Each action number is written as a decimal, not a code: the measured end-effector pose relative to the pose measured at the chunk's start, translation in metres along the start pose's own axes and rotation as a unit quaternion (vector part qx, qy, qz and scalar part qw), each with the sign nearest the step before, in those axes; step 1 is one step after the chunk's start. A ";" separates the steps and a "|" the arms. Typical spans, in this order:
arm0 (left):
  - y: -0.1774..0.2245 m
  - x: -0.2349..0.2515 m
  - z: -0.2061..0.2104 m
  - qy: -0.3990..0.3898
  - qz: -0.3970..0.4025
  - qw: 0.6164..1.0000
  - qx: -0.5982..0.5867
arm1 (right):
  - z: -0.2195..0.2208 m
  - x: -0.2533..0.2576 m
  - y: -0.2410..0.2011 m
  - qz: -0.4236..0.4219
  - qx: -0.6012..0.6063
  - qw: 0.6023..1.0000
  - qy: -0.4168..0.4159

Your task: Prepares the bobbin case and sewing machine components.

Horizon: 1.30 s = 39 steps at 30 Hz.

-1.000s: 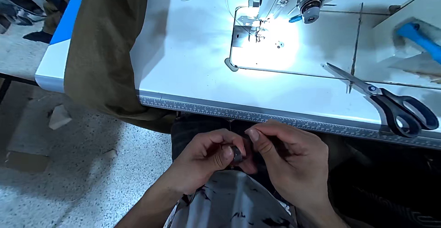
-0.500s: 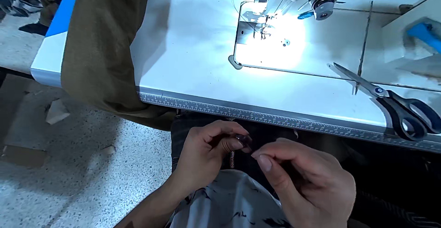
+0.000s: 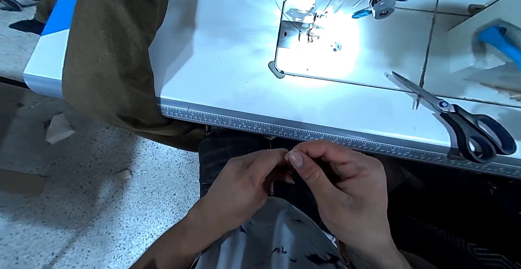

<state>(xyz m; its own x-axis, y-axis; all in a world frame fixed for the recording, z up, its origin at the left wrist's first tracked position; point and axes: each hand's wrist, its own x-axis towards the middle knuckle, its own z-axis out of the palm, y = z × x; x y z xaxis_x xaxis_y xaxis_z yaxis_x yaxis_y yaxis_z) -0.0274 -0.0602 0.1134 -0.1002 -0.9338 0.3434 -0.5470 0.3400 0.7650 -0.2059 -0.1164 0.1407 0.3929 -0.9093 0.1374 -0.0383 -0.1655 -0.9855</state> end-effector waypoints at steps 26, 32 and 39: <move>-0.003 0.002 -0.005 0.118 -0.071 0.930 -0.340 | -0.023 -0.013 0.018 -0.071 0.085 0.992 -0.054; -0.003 0.001 0.000 0.100 -0.149 0.829 -0.530 | -0.021 -0.008 0.032 -0.095 0.041 0.993 -0.050; 0.004 -0.001 0.013 0.150 -0.214 0.822 -0.506 | 0.003 -0.019 0.020 -0.207 -0.102 0.972 -0.034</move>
<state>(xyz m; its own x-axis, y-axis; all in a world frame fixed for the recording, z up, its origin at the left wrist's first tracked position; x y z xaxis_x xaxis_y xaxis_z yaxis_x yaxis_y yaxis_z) -0.0399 -0.0592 0.1088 0.2140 -0.9741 -0.0733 0.5084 0.0470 0.8598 -0.2112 -0.1011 0.1180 0.4735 -0.7223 0.5041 -0.0423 -0.5903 -0.8061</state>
